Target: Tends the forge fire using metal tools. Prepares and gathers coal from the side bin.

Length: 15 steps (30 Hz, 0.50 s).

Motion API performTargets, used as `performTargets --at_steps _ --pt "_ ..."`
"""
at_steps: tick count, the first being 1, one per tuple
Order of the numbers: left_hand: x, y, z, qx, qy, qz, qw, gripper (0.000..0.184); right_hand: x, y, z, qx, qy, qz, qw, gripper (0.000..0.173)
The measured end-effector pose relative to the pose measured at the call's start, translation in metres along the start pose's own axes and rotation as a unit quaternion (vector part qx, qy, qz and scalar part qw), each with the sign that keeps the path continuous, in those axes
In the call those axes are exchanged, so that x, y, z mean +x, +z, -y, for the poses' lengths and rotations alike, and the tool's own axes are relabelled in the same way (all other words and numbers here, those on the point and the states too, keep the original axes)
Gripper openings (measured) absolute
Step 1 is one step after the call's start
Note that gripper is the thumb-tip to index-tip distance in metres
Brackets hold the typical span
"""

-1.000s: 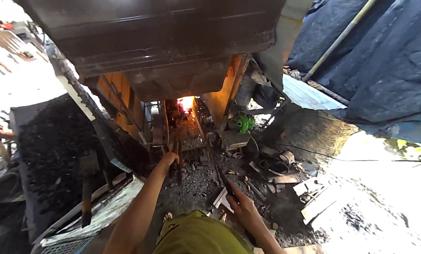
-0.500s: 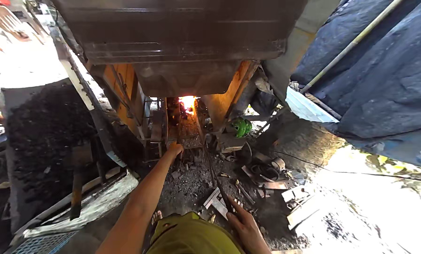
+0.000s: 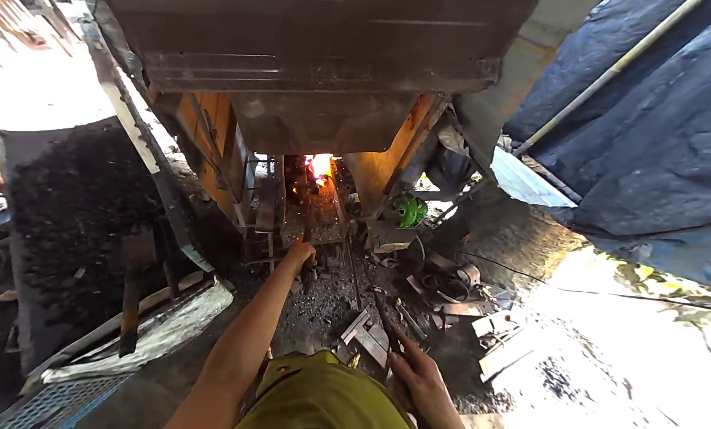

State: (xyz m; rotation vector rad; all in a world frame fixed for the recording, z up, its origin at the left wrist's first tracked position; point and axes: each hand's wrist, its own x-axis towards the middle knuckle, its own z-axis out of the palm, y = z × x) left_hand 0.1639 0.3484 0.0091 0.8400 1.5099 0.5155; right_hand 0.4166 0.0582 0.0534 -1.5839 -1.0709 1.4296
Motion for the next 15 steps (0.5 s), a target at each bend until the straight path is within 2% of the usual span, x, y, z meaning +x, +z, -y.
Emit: performTargets --at_steps 1,5,11,15 --pt "-0.014 -0.006 0.003 -0.019 -0.001 0.007 1.000 0.059 -0.002 -0.003 -0.002 -0.013 0.002 0.000 1.000 0.062" --pt "-0.041 -0.025 0.001 -0.037 -0.014 0.000 0.999 0.044 -0.007 -0.011 -0.011 -0.042 0.014 0.006 0.999 0.063" --pt "-0.022 -0.043 -0.017 -0.039 -0.063 -0.013 0.997 0.018 0.002 -0.012 -0.013 -0.140 0.002 0.005 0.990 0.061" --pt "-0.007 -0.044 -0.021 -0.046 -0.070 -0.022 0.996 0.018 0.008 -0.007 -0.013 -0.245 -0.039 -0.002 0.969 0.060"
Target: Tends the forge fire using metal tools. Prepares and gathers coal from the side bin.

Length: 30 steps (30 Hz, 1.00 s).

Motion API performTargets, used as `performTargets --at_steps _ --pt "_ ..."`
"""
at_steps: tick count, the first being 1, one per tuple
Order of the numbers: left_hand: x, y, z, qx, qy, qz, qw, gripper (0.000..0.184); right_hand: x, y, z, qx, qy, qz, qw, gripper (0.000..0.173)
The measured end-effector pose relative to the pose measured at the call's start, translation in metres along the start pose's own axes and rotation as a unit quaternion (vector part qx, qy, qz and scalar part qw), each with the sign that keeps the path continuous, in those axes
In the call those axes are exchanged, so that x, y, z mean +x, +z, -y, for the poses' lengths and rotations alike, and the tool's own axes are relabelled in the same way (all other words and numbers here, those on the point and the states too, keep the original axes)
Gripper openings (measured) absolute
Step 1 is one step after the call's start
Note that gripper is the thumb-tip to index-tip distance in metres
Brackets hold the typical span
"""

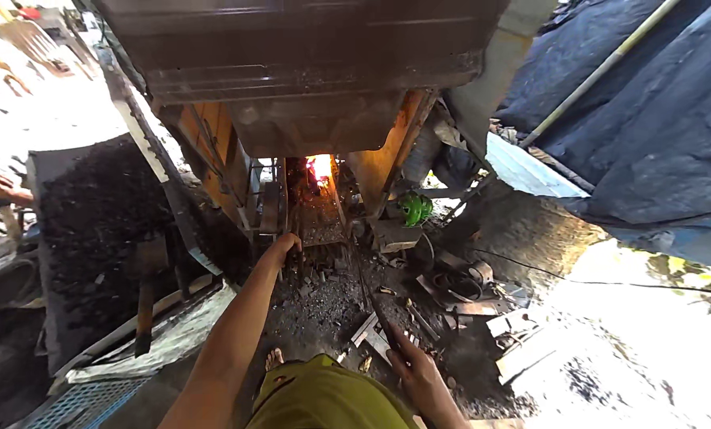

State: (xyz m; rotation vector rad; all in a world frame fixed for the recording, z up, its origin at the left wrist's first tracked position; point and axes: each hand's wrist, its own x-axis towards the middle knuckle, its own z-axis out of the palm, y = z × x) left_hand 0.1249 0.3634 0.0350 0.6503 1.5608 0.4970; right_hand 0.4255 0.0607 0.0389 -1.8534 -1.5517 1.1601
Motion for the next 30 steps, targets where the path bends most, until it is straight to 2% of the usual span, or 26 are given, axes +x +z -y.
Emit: performTargets --at_steps 2,5,8,11,15,18,22,23,27,30 --pt "0.006 0.004 -0.004 0.004 0.003 -0.010 1.000 0.015 0.003 0.005 0.000 -0.039 -0.002 -0.003 0.999 0.061" --pt "0.011 0.007 -0.010 0.021 0.039 -0.014 0.999 0.020 0.012 0.011 0.008 -0.066 0.023 0.015 0.997 0.060" --pt "0.008 0.006 -0.021 -0.019 0.080 -0.012 0.997 0.008 0.036 0.017 0.020 -0.069 0.029 0.032 0.997 0.060" --pt "0.002 -0.004 -0.032 -0.091 0.080 0.008 0.993 0.002 0.059 0.021 0.035 -0.081 0.035 0.030 0.996 0.060" --pt "0.009 -0.011 -0.031 -0.079 0.076 0.020 0.994 0.003 0.080 0.016 0.059 -0.089 0.047 0.029 0.994 0.061" --pt "0.004 -0.001 -0.028 -0.027 0.075 -0.020 0.997 0.006 0.096 0.017 0.065 -0.129 0.055 0.048 0.989 0.062" --pt "0.013 0.005 -0.016 0.113 0.093 -0.042 0.988 0.010 0.075 0.010 0.060 -0.171 0.057 0.068 0.981 0.060" --pt "0.020 0.006 -0.009 0.132 0.097 -0.040 0.986 0.017 0.069 0.009 0.057 -0.175 0.045 0.064 0.981 0.059" --pt "0.029 0.026 0.009 0.132 0.094 -0.047 0.986 0.040 0.064 0.008 0.061 -0.171 0.050 0.055 0.983 0.061" --pt "0.028 0.031 0.013 0.112 0.081 -0.048 0.989 0.038 0.079 0.013 0.067 -0.156 0.058 0.039 0.985 0.061"
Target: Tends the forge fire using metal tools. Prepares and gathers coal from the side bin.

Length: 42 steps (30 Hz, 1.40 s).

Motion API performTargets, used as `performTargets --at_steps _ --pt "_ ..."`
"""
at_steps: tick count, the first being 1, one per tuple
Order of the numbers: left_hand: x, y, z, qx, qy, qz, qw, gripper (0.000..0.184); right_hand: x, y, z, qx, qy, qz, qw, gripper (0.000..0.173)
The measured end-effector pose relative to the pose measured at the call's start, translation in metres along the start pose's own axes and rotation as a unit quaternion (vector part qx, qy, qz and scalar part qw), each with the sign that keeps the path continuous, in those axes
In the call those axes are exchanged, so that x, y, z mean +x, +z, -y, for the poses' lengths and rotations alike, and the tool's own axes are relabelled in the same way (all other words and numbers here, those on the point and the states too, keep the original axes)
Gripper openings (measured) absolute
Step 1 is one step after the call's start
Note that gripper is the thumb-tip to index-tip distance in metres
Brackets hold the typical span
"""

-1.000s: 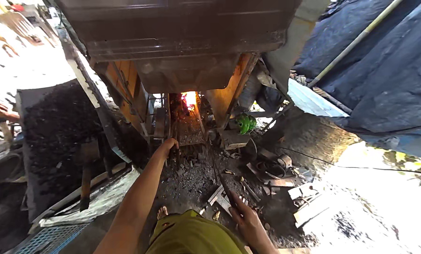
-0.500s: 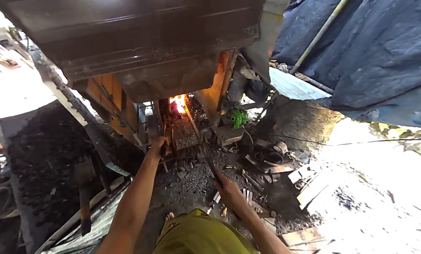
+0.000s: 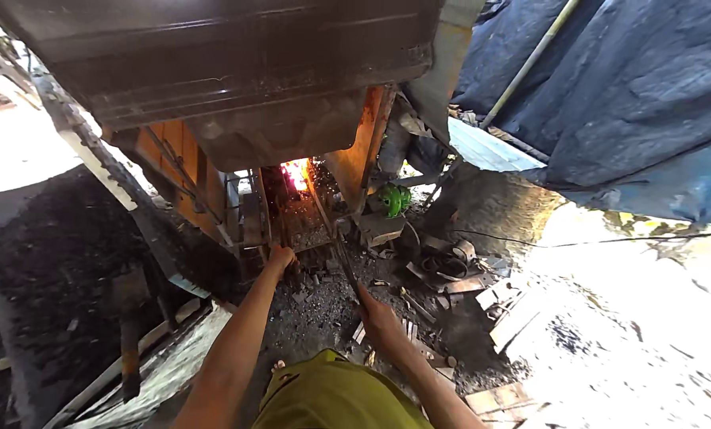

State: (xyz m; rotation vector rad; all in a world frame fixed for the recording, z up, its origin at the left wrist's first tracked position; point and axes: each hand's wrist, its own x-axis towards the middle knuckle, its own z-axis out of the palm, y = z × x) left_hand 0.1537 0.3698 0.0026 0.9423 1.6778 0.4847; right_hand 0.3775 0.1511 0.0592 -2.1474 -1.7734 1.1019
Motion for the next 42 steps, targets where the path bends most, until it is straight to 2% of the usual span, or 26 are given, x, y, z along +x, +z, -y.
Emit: performTargets --at_steps 4,8,11,15,18,20,23,28,32,34,39,42 --pt "0.000 -0.001 -0.010 0.000 -0.010 0.010 1.000 0.037 0.023 0.006 -0.001 0.016 0.005 0.007 1.000 0.061" --pt "-0.008 -0.014 -0.006 -0.066 0.001 0.032 0.997 0.044 0.001 -0.006 -0.007 0.029 -0.008 0.001 1.000 0.060" --pt "-0.023 -0.025 0.007 -0.101 -0.013 0.051 0.993 0.037 0.000 -0.009 -0.014 0.075 -0.020 -0.005 0.997 0.061" --pt "-0.073 -0.047 0.038 -0.091 0.022 0.066 0.993 0.043 0.001 0.003 -0.022 0.156 -0.047 0.001 0.987 0.059" --pt "-0.114 -0.070 0.062 -0.087 0.061 0.078 0.991 0.040 -0.002 -0.004 -0.008 0.107 -0.044 -0.018 0.993 0.060" --pt "-0.134 -0.083 0.075 -0.087 0.074 0.079 0.990 0.039 0.018 -0.019 0.015 0.037 -0.053 -0.032 0.997 0.061" --pt "-0.157 -0.101 0.094 -0.115 0.098 0.092 0.984 0.038 0.075 -0.050 0.068 -0.045 -0.096 -0.040 0.994 0.061" --pt "-0.184 -0.124 0.128 -0.145 0.102 0.088 0.980 0.042 0.187 -0.090 0.164 -0.186 -0.132 -0.048 0.972 0.046" --pt "-0.200 -0.140 0.169 -0.167 0.099 0.072 0.978 0.047 0.234 -0.108 0.183 -0.243 -0.116 -0.042 0.962 0.035" --pt "-0.210 -0.150 0.189 -0.185 0.097 0.057 0.976 0.049 0.219 -0.118 0.182 -0.278 -0.113 -0.025 0.953 0.036" --pt "-0.233 -0.164 0.228 -0.203 0.073 0.011 0.976 0.054 0.134 -0.139 0.170 -0.333 -0.075 -0.013 0.940 0.041" --pt "-0.238 -0.170 0.234 -0.194 0.056 -0.013 0.979 0.052 0.137 -0.139 0.168 -0.301 -0.066 -0.038 0.950 0.042"
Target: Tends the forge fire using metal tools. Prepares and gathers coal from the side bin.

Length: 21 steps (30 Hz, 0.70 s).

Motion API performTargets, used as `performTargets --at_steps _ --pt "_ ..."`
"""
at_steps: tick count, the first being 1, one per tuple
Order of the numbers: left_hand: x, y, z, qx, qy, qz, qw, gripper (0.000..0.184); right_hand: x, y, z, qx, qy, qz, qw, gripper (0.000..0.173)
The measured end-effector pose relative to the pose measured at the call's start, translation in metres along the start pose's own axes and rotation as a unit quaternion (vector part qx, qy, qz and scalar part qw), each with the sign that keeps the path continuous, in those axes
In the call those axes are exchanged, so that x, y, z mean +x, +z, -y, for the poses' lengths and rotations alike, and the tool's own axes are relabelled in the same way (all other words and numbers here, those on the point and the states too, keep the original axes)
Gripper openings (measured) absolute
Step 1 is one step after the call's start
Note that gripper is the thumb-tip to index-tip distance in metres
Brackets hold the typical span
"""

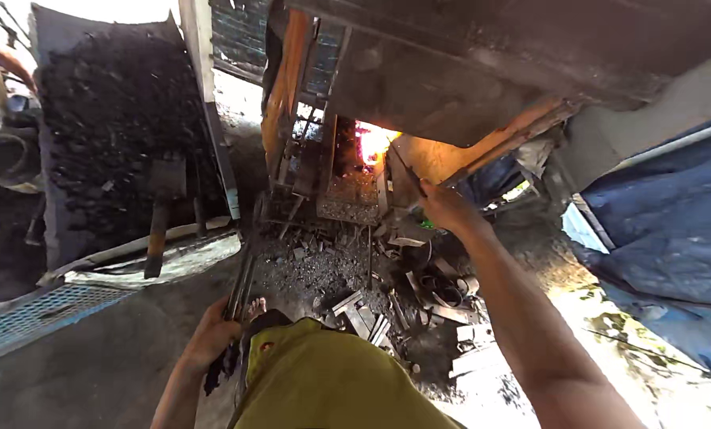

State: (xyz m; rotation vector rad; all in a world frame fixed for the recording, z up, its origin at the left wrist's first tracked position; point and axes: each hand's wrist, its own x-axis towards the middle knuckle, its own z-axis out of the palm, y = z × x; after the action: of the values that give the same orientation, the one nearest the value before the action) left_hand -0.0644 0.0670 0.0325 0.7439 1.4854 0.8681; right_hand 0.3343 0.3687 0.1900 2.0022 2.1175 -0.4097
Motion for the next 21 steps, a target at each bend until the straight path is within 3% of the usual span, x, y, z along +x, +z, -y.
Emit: performTargets --at_steps 3,6,11,15,21 --pt "0.006 -0.001 -0.004 -0.006 -0.001 -0.009 1.000 0.051 0.041 0.017 -0.001 0.064 0.016 -0.038 0.997 0.031" --pt "0.012 0.009 -0.012 0.000 -0.003 -0.014 1.000 0.052 0.053 0.038 -0.006 0.120 0.030 -0.011 0.992 0.035" --pt "0.017 0.028 -0.018 -0.013 0.020 0.002 1.000 0.051 -0.007 0.069 -0.010 0.182 0.030 -0.009 0.983 0.053" --pt "0.021 0.050 -0.034 0.010 -0.002 0.019 1.000 0.047 -0.024 0.113 -0.021 0.209 0.015 0.007 0.978 0.059" --pt "0.049 0.087 -0.064 0.103 -0.007 0.078 0.992 0.044 -0.077 0.127 -0.041 0.261 0.017 -0.024 0.965 0.060"
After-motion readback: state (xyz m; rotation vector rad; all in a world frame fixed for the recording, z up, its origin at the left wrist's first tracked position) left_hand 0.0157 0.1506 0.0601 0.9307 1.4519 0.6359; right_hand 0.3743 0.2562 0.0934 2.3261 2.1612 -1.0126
